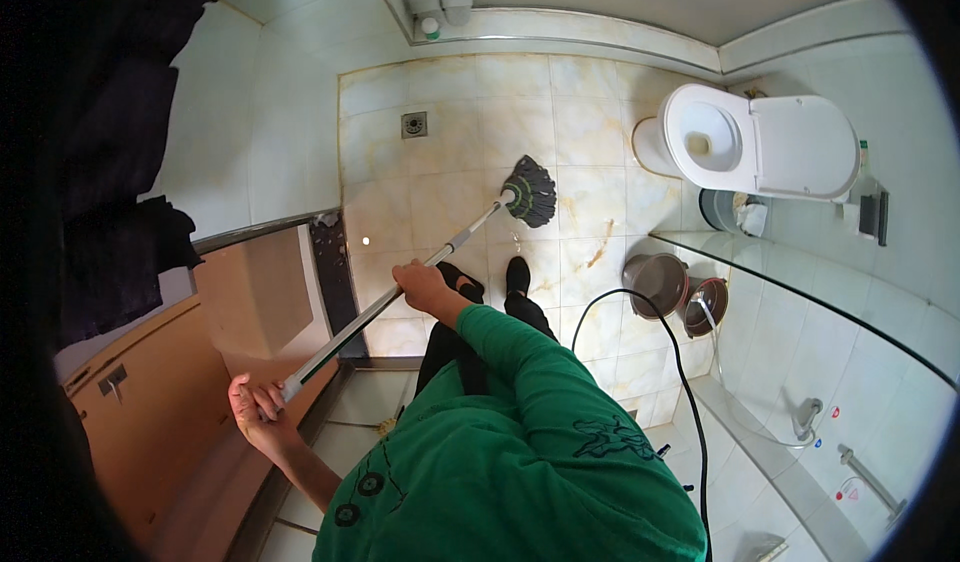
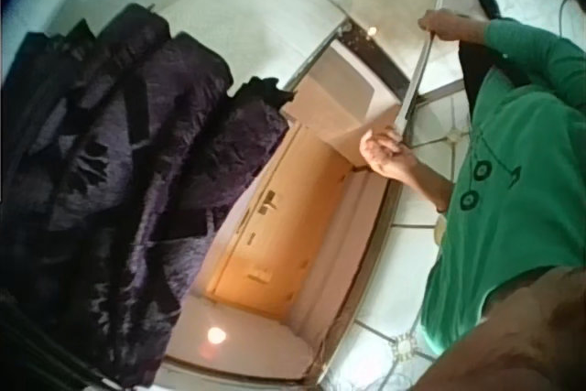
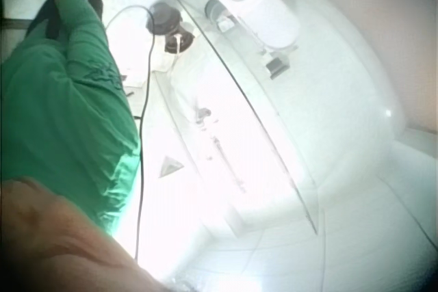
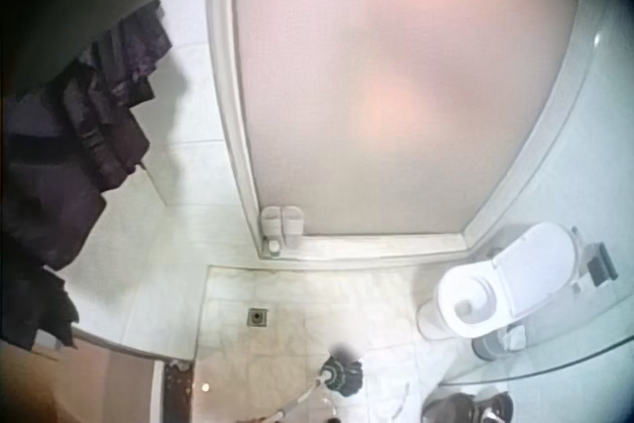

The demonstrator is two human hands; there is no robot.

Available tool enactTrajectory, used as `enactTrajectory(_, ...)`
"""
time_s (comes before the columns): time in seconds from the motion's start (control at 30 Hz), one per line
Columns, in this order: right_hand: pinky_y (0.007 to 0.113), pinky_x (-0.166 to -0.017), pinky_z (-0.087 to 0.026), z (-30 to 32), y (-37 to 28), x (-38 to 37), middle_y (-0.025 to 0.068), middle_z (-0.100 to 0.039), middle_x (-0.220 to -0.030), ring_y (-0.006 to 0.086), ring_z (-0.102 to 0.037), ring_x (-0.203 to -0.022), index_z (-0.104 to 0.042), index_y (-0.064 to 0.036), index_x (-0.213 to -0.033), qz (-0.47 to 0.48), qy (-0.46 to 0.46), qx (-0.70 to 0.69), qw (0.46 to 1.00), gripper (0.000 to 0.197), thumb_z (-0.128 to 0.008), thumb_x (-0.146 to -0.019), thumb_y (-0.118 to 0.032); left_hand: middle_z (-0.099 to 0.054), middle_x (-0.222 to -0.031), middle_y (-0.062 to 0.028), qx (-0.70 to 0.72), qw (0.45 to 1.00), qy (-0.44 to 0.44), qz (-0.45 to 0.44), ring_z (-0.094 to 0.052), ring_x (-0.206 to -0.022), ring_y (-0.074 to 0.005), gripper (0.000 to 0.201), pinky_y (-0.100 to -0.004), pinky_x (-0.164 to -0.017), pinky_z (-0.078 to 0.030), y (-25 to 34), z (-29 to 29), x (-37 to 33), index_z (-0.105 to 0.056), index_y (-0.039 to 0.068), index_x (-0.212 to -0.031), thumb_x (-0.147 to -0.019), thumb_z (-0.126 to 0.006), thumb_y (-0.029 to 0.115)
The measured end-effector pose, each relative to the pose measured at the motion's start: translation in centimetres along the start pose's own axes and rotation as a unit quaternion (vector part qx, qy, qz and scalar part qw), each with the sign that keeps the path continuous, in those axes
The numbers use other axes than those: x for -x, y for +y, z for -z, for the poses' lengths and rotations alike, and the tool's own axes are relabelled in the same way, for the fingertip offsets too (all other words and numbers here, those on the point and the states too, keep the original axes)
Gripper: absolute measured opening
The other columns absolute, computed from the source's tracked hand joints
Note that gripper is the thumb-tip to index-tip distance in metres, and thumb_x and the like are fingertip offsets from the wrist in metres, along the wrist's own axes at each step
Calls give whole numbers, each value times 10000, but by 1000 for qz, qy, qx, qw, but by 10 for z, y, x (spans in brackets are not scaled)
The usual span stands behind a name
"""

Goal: The person mops the bathroom floor using a string mop, repeatedly wringing the mop head in the sink and rinsing it under running water. They move around the toilet and buckets, mop the entire floor area, and place a pair of slippers into the sink before continuing to mop.

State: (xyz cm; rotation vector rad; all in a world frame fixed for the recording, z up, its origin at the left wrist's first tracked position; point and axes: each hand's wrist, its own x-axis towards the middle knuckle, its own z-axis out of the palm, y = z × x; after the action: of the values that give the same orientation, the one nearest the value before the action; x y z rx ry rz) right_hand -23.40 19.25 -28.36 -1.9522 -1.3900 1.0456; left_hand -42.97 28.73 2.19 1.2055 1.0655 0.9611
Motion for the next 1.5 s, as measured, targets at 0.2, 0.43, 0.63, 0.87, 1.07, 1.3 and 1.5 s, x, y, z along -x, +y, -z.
enactTrajectory(0.2, 484, -749, -518, 28, 36, 25, 86, -646, -929, 314, -592, -1029, -579, -114, -920, -107, -30, 30, 993, 162, -664, -782, -111, -344, -569, 12, 46, 998, 2, 52, -369, -564, -118, 206, -353, -728, -462, -36, -23, 3, -571, 26, -1028, -1020, -489, 214)
enactTrajectory(0.43, 460, -825, -535, 80, 128, 93, 129, -675, -1054, 318, -603, -1084, -640, -82, -973, -217, -45, 97, 970, 175, -649, -809, -145, -422, -619, -18, 58, 975, -61, 205, -528, -688, -178, 146, -488, -1005, -438, -96, -96, 41, -529, 2, -1062, -976, -435, 73)
enactTrajectory(0.63, 438, -832, -532, 95, 188, 150, 103, -676, -1043, 302, -595, -1083, -655, -121, -940, -276, -13, 88, 957, 129, -643, -811, -127, -480, -642, -28, 48, 948, -191, 249, -567, -750, -173, 164, -462, -1045, -414, -118, -141, 73, -539, -8, -1065, -989, -414, 66)
enactTrajectory(0.87, 432, -785, -508, 52, 172, 178, 91, -635, -935, 319, -578, -1013, -603, -114, -878, -245, 142, -10, 959, 148, -664, -752, -66, -444, -602, 0, -18, 934, -288, 212, -541, -687, -145, 187, -429, -995, -443, -88, -150, 54, -560, -9, -1059, -1008, -428, 113)
enactTrajectory(1.07, 434, -799, -472, 18, 129, 168, 104, -626, -879, 342, -571, -933, -592, -102, -862, -222, 195, -47, 954, 138, -613, -755, -18, -416, -554, 5, -23, 925, -325, 193, -491, -598, -140, 205, -371, -903, -483, -58, -143, 20, -589, -30, -1035, -1002, -441, 109)
enactTrajectory(1.3, 449, -753, -467, 6, 90, 148, 121, -636, -811, 356, -580, -857, -626, -91, -791, -216, 198, -71, 954, 68, -596, -769, -34, -392, -557, 13, -38, 916, -362, 171, -443, -573, -107, 204, -308, -801, -498, -34, -138, -11, -611, -60, -1008, -985, -444, 55)
enactTrajectory(1.5, 453, -797, -458, -4, 67, 121, 127, -649, -838, 361, -598, -869, -643, -105, -780, -213, 177, -81, 957, 38, -642, -748, -85, -388, -555, 20, -63, 907, -389, 150, -408, -541, -90, 201, -266, -697, -483, -13, -127, -36, -620, -68, -990, -972, -445, 29)
